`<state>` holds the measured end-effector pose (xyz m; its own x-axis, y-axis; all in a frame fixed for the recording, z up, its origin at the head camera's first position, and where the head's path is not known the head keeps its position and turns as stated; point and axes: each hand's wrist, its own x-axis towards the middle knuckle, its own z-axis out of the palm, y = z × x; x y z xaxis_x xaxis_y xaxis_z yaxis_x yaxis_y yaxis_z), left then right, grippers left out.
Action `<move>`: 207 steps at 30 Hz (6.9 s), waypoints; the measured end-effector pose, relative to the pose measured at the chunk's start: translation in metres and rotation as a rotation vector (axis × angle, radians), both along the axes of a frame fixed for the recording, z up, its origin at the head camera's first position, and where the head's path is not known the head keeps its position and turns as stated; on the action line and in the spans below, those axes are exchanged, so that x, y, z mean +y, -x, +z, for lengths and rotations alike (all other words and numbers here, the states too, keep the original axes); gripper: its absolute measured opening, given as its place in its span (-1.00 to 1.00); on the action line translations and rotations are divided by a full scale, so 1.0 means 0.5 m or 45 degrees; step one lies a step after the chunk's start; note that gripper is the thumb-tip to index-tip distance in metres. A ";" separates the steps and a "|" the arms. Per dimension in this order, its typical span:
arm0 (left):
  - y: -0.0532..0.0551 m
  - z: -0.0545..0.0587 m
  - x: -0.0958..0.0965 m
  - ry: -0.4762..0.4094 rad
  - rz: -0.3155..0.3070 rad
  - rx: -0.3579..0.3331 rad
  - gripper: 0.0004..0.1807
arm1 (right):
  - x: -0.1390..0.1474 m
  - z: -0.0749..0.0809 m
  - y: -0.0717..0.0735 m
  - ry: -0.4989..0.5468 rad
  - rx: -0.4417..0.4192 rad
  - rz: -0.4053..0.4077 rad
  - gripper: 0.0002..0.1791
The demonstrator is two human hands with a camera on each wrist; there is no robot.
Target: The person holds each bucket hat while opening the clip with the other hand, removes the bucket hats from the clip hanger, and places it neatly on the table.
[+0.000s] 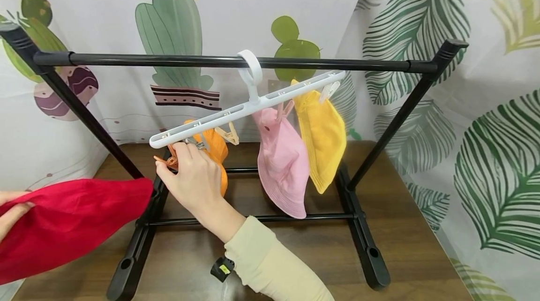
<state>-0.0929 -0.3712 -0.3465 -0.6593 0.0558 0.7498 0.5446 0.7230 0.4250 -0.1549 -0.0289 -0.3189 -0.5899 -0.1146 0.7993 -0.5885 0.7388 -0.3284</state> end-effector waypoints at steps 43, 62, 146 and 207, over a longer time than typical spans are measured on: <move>0.106 -0.052 -0.105 0.089 0.413 -0.138 -0.83 | -0.006 0.001 0.005 -0.010 0.011 -0.028 -0.77; 0.149 -0.013 -0.042 0.336 0.720 -0.447 -0.77 | -0.007 0.003 0.003 0.013 -0.007 -0.001 -0.77; 0.241 -0.218 0.095 0.669 0.115 -1.037 -0.55 | -0.013 0.005 0.007 0.023 0.008 0.000 -0.79; 0.290 -0.223 0.109 0.724 0.127 -1.032 -0.77 | -0.017 0.009 0.009 0.033 -0.026 -0.001 -0.79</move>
